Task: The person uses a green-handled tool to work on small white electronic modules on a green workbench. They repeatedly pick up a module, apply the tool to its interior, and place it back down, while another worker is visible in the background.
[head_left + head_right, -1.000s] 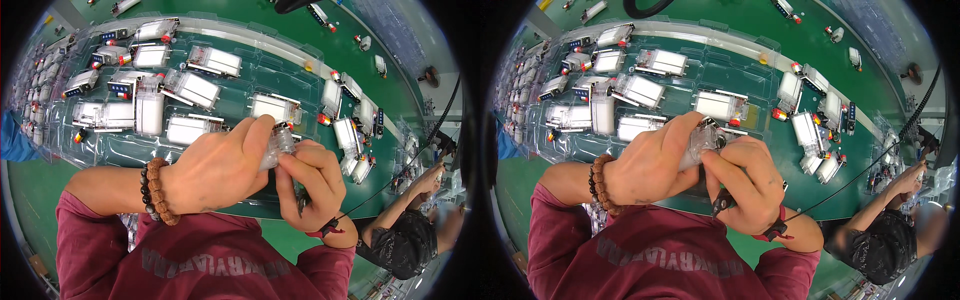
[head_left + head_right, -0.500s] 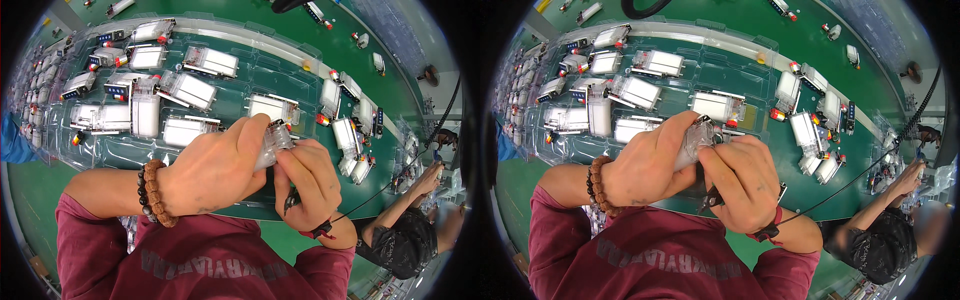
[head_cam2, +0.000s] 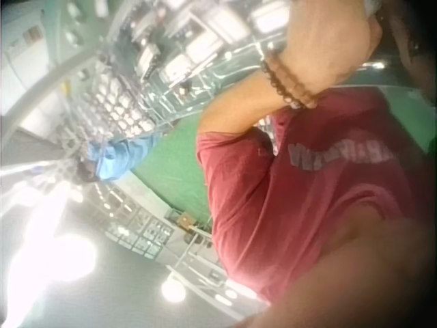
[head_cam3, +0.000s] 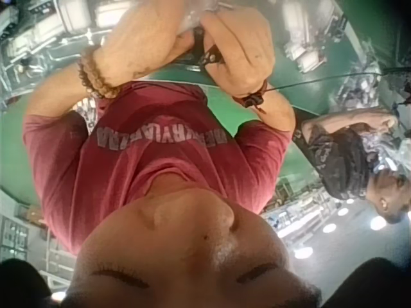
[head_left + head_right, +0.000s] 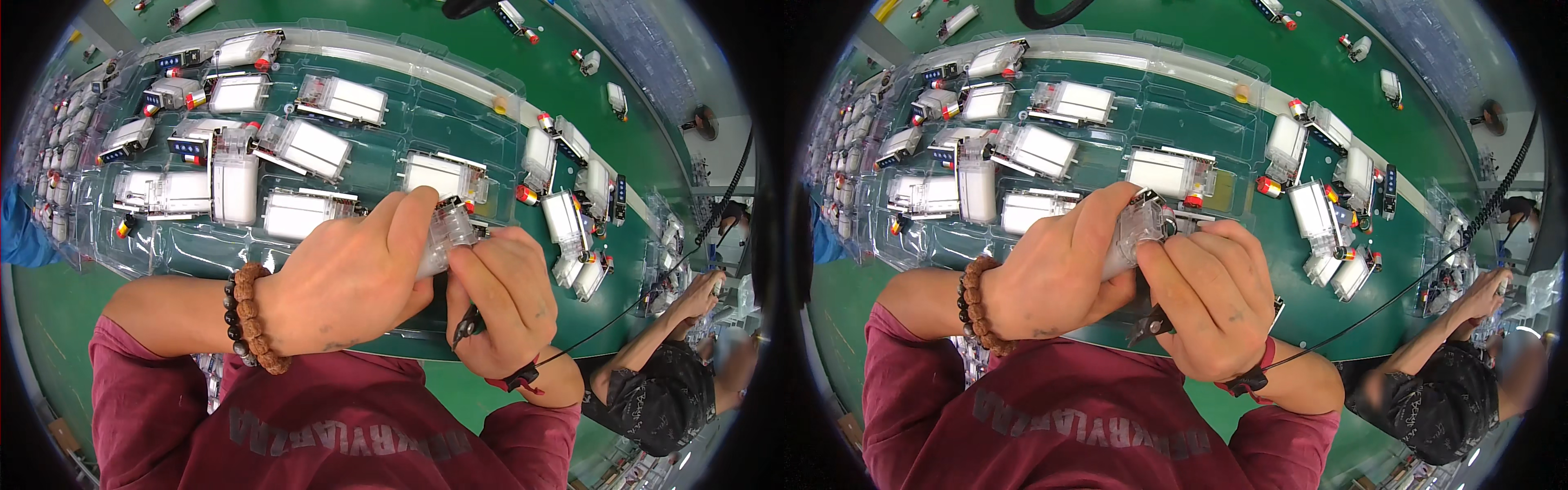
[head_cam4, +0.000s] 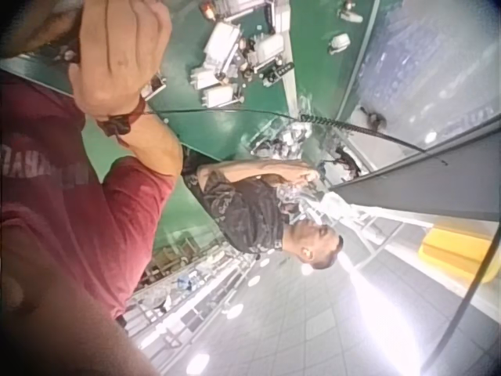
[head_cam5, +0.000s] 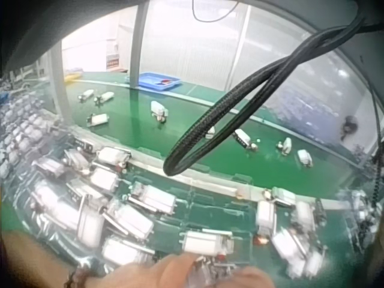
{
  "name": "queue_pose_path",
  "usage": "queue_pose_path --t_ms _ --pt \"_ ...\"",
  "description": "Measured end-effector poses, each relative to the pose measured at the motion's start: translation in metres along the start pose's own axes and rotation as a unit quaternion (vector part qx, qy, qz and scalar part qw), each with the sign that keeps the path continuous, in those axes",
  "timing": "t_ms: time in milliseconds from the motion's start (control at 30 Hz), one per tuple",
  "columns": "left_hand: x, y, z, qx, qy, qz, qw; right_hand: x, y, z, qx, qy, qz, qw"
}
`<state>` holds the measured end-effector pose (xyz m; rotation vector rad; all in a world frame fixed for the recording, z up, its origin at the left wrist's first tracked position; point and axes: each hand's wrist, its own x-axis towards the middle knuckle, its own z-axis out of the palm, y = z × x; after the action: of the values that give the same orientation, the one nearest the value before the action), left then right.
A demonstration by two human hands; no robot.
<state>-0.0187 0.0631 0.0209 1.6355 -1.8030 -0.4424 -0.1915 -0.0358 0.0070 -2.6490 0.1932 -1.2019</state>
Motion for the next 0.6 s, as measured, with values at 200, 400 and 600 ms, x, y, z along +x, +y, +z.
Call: queue_pose_path --t_ms 200,400,600 --pt "0.001 0.002 0.0 0.025 0.004 -0.005 1.0 0.0 -0.005 -0.003 0.03 -0.007 0.057 0.998" --pt "0.002 0.005 0.004 0.041 0.005 0.0 0.999 0.002 -0.011 -0.009 0.066 -0.036 0.095 0.993" --pt "0.003 0.004 0.001 0.054 0.001 -0.014 0.998 0.002 -0.002 -0.007 0.131 -0.054 0.082 0.987"
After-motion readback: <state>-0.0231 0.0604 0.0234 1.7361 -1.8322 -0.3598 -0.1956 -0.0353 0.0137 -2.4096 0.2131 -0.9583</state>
